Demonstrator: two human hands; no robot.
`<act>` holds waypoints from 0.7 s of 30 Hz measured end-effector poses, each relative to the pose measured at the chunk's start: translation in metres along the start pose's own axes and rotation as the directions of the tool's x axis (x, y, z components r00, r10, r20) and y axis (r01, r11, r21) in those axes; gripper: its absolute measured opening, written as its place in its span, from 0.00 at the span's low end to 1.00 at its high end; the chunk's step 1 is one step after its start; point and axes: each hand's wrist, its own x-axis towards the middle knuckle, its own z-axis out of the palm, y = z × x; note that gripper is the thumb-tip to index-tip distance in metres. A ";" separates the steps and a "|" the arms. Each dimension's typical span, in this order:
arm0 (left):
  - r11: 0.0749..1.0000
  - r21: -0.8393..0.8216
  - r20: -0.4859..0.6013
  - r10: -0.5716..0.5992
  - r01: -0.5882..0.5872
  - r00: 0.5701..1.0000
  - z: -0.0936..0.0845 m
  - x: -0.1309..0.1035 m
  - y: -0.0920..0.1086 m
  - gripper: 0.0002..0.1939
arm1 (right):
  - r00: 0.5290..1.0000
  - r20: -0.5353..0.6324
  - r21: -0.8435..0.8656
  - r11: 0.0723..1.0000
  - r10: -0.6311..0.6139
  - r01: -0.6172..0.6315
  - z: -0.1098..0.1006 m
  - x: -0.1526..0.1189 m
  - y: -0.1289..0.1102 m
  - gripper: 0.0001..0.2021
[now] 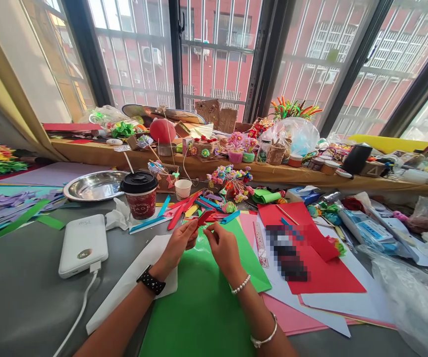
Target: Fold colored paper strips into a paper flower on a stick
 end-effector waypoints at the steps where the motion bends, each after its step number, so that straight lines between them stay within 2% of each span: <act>1: 1.000 -0.003 0.000 0.000 0.000 1.000 0.000 0.000 0.000 0.18 | 1.000 -0.003 0.010 1.000 0.005 -0.005 0.000 0.000 0.000 0.12; 9: 0.998 -0.057 0.008 -0.001 0.001 1.000 0.002 -0.002 0.000 0.20 | 0.999 0.012 0.085 0.995 0.041 -0.042 0.000 -0.001 -0.001 0.12; 14: 0.995 -0.099 0.025 -0.017 0.020 1.000 0.001 -0.002 0.002 0.18 | 0.998 0.022 0.088 0.994 0.058 -0.060 0.000 -0.002 -0.001 0.12; 21: 0.984 -0.162 0.102 -0.059 0.075 0.993 0.000 -0.003 0.006 0.18 | 0.998 0.045 0.138 0.989 0.051 -0.057 -0.002 -0.002 -0.004 0.11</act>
